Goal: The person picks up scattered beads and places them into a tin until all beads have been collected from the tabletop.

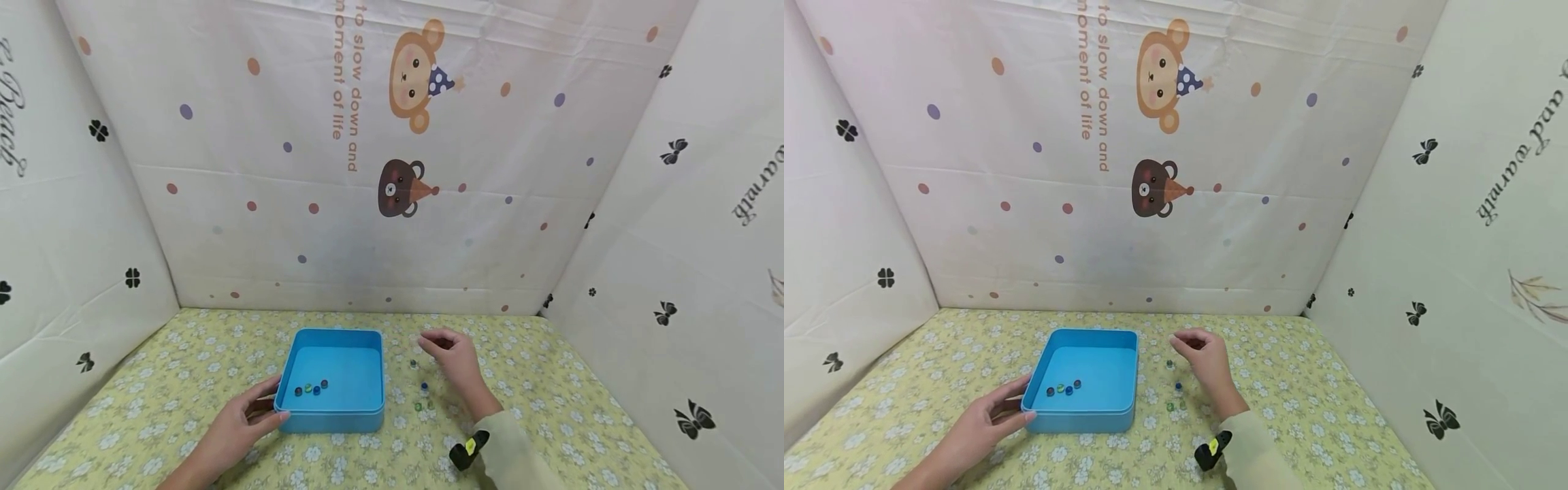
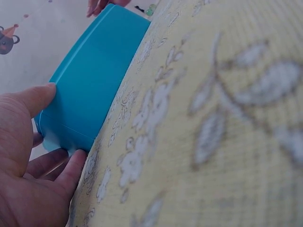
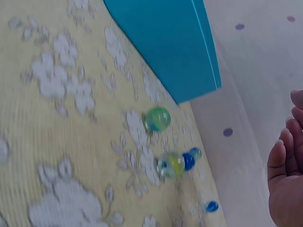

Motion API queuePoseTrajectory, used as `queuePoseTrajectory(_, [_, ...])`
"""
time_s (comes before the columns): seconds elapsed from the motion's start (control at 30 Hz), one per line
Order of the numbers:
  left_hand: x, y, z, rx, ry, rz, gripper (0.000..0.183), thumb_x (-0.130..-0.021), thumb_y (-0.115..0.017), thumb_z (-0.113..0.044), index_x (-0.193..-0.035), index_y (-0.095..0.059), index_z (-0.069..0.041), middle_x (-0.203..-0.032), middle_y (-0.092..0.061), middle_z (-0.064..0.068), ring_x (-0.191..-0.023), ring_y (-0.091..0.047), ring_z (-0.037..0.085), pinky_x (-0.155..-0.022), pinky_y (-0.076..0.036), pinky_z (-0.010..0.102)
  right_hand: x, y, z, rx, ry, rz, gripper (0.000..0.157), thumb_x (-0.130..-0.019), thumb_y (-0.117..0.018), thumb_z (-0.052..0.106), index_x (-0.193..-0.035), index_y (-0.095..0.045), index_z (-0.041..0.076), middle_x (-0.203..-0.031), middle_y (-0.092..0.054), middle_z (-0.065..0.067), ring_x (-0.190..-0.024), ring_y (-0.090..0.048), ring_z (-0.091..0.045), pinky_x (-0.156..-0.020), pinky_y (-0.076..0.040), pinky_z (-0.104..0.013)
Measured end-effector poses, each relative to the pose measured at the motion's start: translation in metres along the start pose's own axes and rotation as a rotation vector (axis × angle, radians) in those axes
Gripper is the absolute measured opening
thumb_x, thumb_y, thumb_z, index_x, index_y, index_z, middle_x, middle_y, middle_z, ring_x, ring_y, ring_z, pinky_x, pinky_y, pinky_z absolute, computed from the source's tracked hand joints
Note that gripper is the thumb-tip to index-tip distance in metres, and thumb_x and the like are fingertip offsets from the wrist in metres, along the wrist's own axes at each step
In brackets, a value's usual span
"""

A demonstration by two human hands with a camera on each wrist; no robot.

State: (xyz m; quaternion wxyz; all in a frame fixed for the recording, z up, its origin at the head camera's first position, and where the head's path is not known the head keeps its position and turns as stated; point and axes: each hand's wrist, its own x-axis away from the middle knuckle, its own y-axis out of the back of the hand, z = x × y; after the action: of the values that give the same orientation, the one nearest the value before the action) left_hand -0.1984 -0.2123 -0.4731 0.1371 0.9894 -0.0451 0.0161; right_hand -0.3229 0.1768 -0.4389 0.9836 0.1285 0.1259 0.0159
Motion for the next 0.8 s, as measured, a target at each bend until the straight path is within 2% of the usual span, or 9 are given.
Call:
queuePoseTrajectory(0.13, [0.0,0.0,0.001,0.002,0.005,-0.006,0.076,-0.094,-0.076,-0.029,-0.158,-0.038,-0.016,-0.157,-0.044,0.024,-0.136,-0.054,0.042,-0.11,-0.061,0.036,-0.003,0.005,-0.005,0.012,-0.021,-0.047,0.025,-0.09,-0.082,0.032,-0.107,-0.08,0.015,-0.108,-0.074,-0.005,-0.093,-0.069,-0.023,-0.079,-0.069,-0.047])
queuePoseTrajectory(0.27, [0.001,0.0,0.001,-0.003,0.01,-0.005,0.076,-0.094,-0.076,-0.03,-0.158,-0.038,-0.017,-0.157,-0.044,0.024,-0.135,-0.055,0.041,-0.108,-0.062,0.037,-0.005,0.009,-0.008,-0.001,-0.054,-0.075,0.026,-0.09,-0.083,0.029,-0.109,-0.08,0.011,-0.109,-0.074,-0.007,-0.095,-0.069,-0.025,-0.083,-0.069,-0.052])
queuePoseTrajectory(0.47, [0.001,-0.001,0.0,-0.011,0.016,-0.001,0.077,-0.094,-0.076,-0.031,-0.159,-0.037,-0.016,-0.157,-0.044,0.024,-0.135,-0.055,0.042,-0.108,-0.062,0.037,-0.006,0.013,-0.01,0.03,-0.117,-0.079,0.033,-0.092,-0.081,0.025,-0.117,-0.076,0.003,-0.113,-0.072,-0.01,-0.092,-0.066,-0.02,-0.076,-0.068,-0.042])
queuePoseTrajectory(0.63, [0.002,-0.001,-0.002,-0.008,0.021,-0.006,0.078,-0.093,-0.077,-0.033,-0.159,-0.038,-0.018,-0.156,-0.045,0.023,-0.135,-0.055,0.041,-0.108,-0.062,0.037,-0.008,0.014,-0.014,0.101,-0.156,-0.056,0.032,-0.093,-0.08,0.022,-0.119,-0.076,0.003,-0.11,-0.072,-0.009,-0.094,-0.066,-0.024,-0.073,-0.066,-0.038])
queuePoseTrajectory(0.8, [0.002,-0.001,-0.003,-0.015,0.025,-0.009,0.078,-0.093,-0.077,-0.033,-0.159,-0.038,-0.018,-0.155,-0.046,0.023,-0.134,-0.056,0.04,-0.107,-0.063,0.036,-0.009,0.014,-0.019,0.181,-0.176,-0.059,0.028,-0.093,-0.079,0.02,-0.116,-0.077,0.004,-0.111,-0.072,-0.01,-0.094,-0.067,-0.022,-0.073,-0.066,-0.033])
